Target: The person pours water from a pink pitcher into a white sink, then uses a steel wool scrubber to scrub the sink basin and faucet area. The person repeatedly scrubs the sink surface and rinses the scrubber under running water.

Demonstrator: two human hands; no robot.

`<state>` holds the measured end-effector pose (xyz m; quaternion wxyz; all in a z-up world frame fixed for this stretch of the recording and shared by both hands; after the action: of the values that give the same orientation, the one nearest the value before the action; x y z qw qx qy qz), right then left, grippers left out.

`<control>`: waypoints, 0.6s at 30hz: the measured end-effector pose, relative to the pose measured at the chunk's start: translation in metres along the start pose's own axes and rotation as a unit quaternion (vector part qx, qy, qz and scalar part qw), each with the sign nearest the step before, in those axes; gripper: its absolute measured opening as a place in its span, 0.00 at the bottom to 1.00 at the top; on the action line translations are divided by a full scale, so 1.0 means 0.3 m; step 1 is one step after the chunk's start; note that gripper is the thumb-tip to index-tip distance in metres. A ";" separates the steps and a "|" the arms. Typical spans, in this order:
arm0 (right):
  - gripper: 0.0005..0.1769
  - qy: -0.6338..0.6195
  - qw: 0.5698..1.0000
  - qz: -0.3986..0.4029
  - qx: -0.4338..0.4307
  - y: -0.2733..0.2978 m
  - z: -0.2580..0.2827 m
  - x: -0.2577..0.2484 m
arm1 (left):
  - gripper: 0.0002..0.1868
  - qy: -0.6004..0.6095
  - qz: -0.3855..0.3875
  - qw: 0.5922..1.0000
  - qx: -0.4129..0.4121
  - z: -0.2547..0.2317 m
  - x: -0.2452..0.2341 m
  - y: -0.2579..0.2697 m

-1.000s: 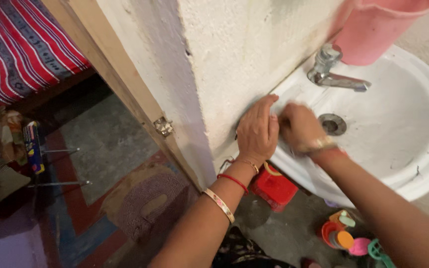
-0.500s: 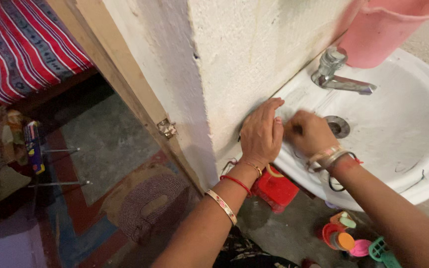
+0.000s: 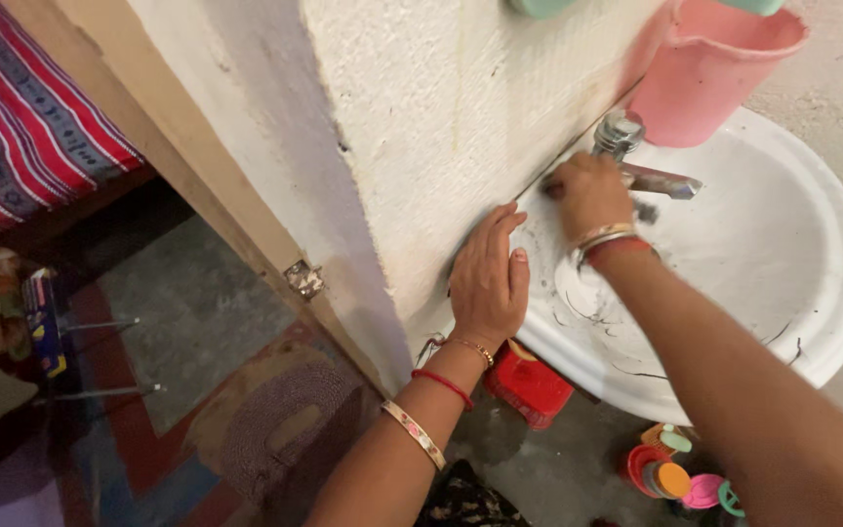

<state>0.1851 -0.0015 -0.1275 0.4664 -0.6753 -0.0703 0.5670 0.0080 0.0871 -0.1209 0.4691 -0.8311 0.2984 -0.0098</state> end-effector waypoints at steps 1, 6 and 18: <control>0.06 0.030 0.999 -0.011 -0.006 -0.021 -0.026 0.016 | 0.21 0.000 -0.001 1.000 0.000 -0.002 -0.005 0.004; 0.07 0.027 0.998 -0.028 0.059 0.012 -0.003 0.056 | 0.21 -0.003 -0.010 1.000 0.001 -0.006 -0.005 0.005; 0.01 -0.130 0.982 0.027 0.136 0.104 0.094 -0.030 | 0.22 -0.014 -0.015 0.999 0.032 0.005 0.005 -0.004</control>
<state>0.1449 -0.0090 -0.1411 0.5253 -0.5277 -0.0349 0.6666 0.0103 0.0879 -0.1212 0.4998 -0.8198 0.2791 -0.0146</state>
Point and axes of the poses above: each hand's wrist, its own y-axis away from the middle knuckle, its own x-axis out of the palm, z = x × y, the point moved 5 cm from there along -y, towards the middle knuckle, and after that the axes turned 8 degrees about -z, right-handed, at the moved point
